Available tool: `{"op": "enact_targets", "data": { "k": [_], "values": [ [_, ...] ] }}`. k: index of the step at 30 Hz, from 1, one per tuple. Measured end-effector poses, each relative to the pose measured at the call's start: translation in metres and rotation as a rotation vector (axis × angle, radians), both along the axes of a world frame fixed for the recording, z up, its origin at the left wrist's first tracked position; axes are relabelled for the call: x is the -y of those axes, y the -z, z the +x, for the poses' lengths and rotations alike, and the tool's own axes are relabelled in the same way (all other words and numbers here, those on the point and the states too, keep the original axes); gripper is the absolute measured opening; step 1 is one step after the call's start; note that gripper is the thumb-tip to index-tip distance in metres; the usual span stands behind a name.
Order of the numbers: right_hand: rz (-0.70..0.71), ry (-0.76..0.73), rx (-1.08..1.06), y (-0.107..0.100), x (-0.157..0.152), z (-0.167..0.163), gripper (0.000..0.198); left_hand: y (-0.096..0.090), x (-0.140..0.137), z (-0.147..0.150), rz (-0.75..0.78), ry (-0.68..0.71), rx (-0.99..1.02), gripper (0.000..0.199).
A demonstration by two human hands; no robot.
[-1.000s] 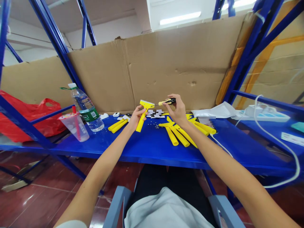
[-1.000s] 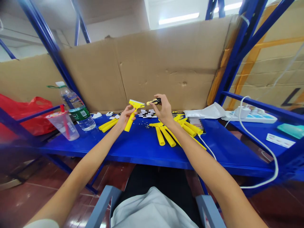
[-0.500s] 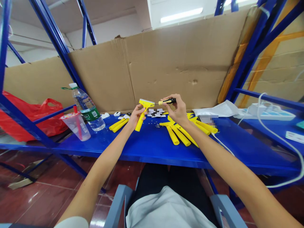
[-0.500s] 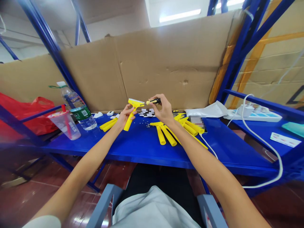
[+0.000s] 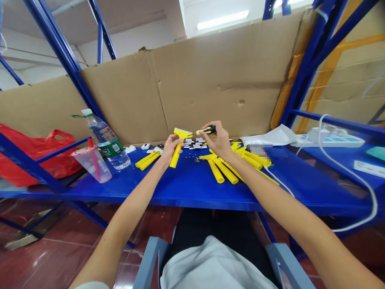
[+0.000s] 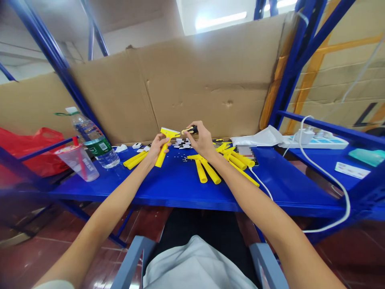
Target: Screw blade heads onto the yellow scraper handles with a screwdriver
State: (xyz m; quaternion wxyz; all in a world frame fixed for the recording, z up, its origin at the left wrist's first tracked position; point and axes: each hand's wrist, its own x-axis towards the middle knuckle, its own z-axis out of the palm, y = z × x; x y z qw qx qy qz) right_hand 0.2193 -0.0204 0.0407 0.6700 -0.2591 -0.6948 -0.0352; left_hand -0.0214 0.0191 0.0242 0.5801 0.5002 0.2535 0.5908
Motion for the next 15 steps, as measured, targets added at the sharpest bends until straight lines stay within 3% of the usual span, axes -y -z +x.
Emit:
{"op": "enact_targets", "data": {
  "k": [5,9,15],
  "values": [
    [-0.164,-0.016,-0.075,0.0005,-0.0033,0.0012,0.054,0.0025,-0.0039,-0.0008,-0.037,0.008,0.025,0.063],
    [-0.154,-0.043,-0.043,-0.0028,0.0015,0.0006,0.048,0.0019,-0.0049,-0.0023,-0.056,-0.003,0.020,0.063],
    [-0.184,0.121,-0.024,-0.0044,0.0019,0.0075,0.051,-0.0019,-0.0021,-0.0062,-0.038,0.019,0.024,0.063]
  ]
}}
